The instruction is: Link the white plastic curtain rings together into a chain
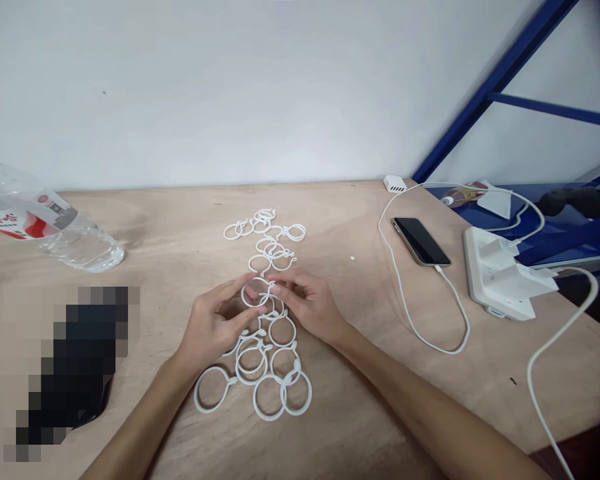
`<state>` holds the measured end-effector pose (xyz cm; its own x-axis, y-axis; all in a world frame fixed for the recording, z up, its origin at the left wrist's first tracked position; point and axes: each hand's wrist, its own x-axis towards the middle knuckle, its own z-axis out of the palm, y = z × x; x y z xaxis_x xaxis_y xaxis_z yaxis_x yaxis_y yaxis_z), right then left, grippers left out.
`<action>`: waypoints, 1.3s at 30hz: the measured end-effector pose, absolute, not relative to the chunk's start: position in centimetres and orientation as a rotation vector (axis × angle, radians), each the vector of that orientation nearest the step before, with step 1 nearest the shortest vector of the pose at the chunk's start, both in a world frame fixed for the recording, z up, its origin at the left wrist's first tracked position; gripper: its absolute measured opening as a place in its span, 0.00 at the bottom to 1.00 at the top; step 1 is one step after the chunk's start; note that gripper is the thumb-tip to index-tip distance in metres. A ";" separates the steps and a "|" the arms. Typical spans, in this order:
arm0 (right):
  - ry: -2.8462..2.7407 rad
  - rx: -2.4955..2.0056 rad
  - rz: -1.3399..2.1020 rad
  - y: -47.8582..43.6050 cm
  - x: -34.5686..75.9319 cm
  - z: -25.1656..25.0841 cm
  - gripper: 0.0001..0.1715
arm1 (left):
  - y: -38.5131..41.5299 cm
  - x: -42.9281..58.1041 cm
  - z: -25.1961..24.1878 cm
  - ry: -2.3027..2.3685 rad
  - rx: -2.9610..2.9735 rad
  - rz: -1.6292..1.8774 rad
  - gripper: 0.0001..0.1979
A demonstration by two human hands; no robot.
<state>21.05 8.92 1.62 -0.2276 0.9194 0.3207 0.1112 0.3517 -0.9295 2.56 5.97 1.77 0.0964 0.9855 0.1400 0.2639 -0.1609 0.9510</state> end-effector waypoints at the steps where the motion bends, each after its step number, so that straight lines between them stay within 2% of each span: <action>1: -1.623 -0.948 1.013 8.9 21.1 1.6 0.07 | 6.0 2.6 1.9 1.268 1.531 1.115 0.28; 13: -1.559 -0.937 1.059 8.9 21.1 1.5 0.06 | 5.9 2.9 2.3 1.262 1.382 1.112 0.31; 33: -1.587 -0.986 1.059 8.9 21.2 1.7 0.06 | 5.7 3.0 2.2 1.301 1.389 1.082 0.28; 39: -1.581 -0.975 1.073 8.7 21.1 1.8 0.07 | 5.9 2.7 1.8 1.330 1.553 1.098 0.28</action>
